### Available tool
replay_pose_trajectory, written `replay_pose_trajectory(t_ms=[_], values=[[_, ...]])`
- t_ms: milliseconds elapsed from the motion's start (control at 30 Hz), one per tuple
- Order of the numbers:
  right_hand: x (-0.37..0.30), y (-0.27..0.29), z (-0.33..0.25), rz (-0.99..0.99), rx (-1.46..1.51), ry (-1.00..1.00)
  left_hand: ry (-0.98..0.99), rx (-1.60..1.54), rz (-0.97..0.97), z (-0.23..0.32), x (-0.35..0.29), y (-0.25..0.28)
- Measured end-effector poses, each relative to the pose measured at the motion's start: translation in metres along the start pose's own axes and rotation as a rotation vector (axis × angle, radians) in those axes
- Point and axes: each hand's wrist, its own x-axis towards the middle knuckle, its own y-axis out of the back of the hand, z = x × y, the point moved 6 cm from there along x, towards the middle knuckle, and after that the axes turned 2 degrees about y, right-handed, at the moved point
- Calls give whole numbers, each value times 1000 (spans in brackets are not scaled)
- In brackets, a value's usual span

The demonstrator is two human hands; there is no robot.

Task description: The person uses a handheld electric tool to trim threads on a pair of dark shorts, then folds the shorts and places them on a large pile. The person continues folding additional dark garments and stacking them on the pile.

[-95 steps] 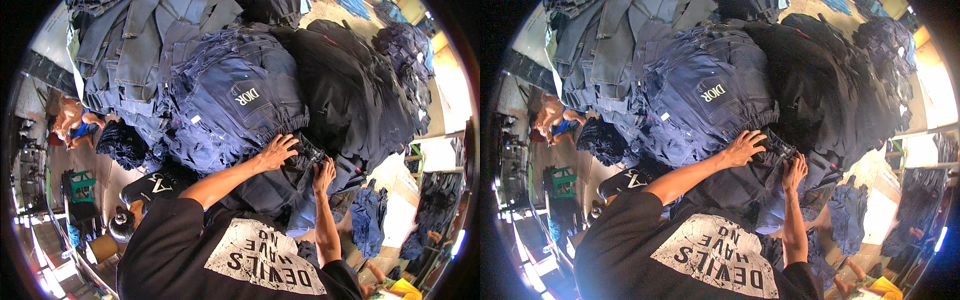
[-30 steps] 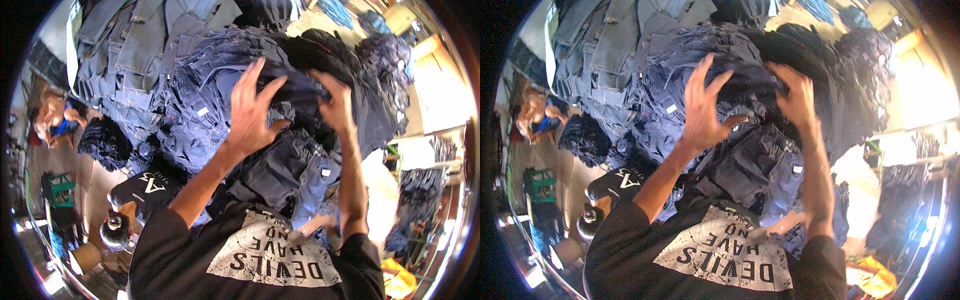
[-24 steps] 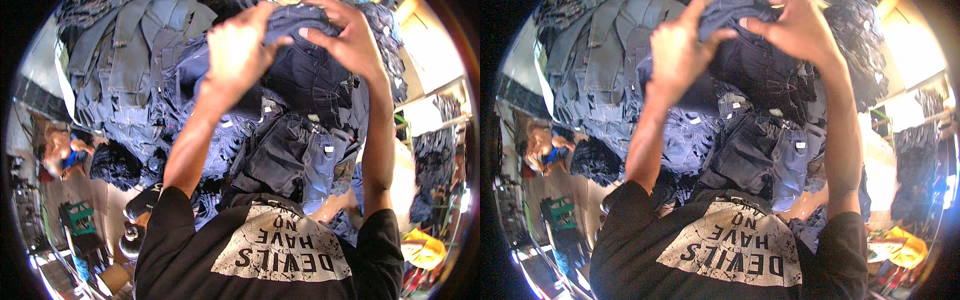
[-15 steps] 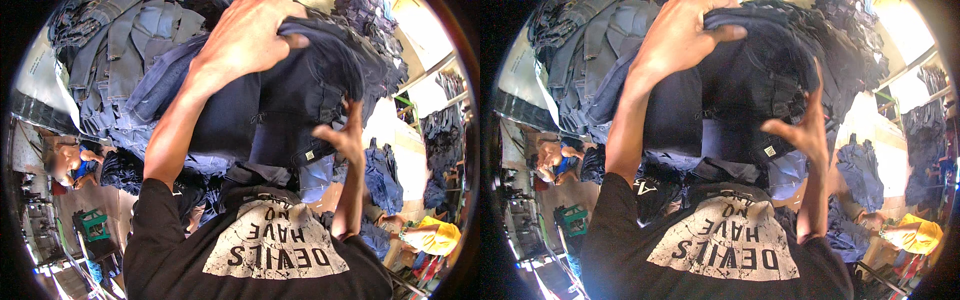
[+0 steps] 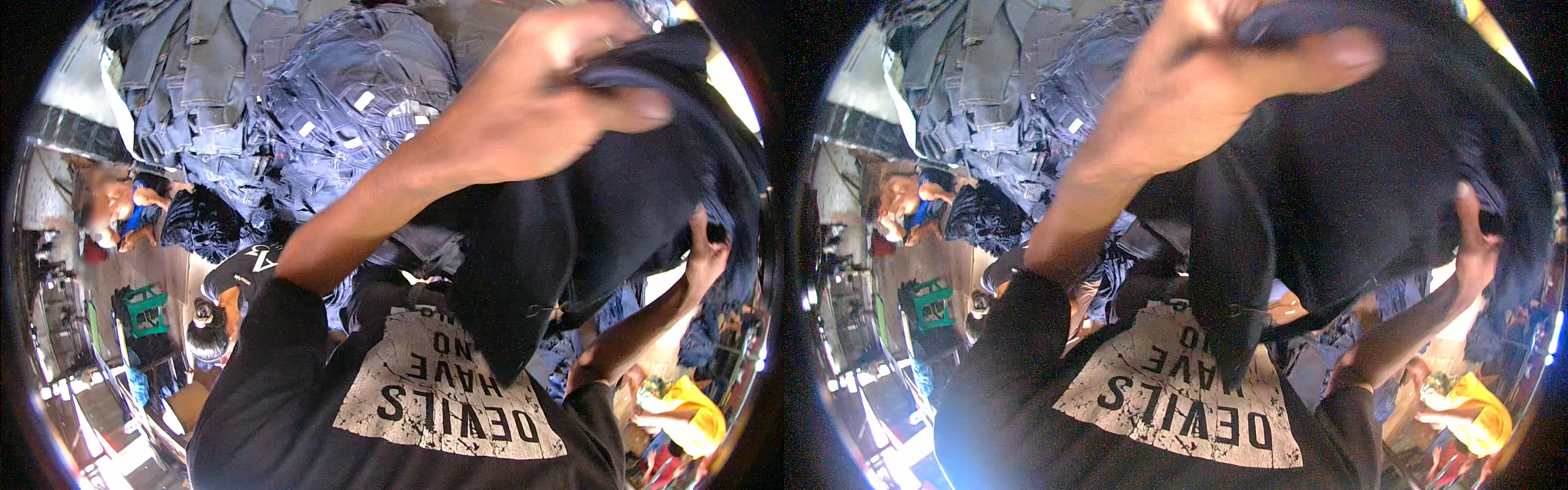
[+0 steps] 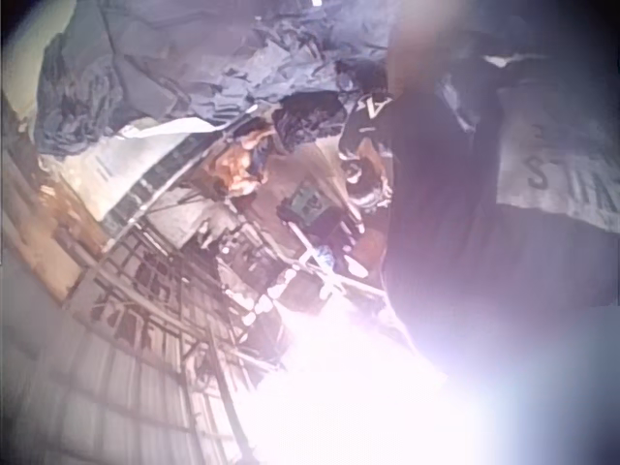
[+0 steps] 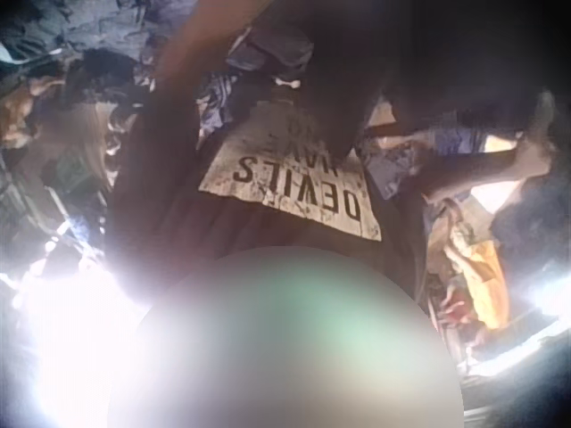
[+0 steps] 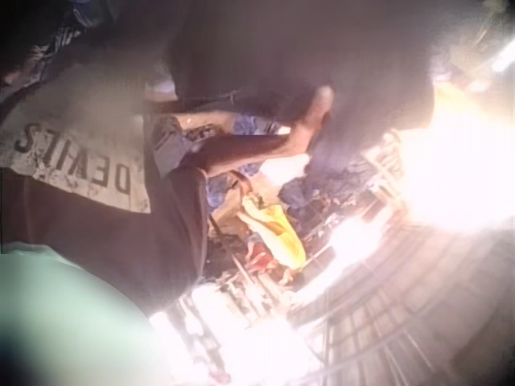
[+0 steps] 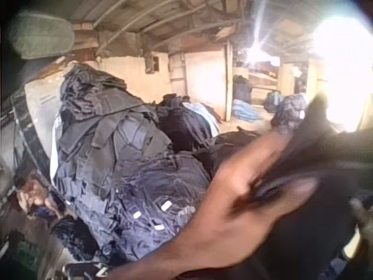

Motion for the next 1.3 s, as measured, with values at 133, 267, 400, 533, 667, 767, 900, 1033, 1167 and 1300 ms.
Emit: replay_pose_trajectory(t_ms=[133,267,400,533,667,767,900,1033,1167,1300], values=[[-11,-124,16,-279,-68,214,689,-154,117,-121,-126,58],[-93,-326,73,-609,-213,274,1253,51,147,-250,-308,113],[-186,-379,82,-507,-154,27,1158,474,-61,-284,-402,133],[-221,-397,63,-590,-301,109,1069,530,-284,-264,-426,126],[-205,-434,75,-673,-368,85,1004,553,-249,-256,-423,135],[-193,-442,78,-711,-365,51,1072,576,-322,-262,-430,144],[-172,-428,32,-598,-284,-36,1021,376,-30,-252,-423,172],[-135,-494,-79,-633,230,189,1038,383,632,-243,-407,235],[-130,-594,-138,-795,4,320,1109,231,798,-277,-394,274],[-85,-603,-103,-799,241,284,1093,168,784,-281,-395,276]])
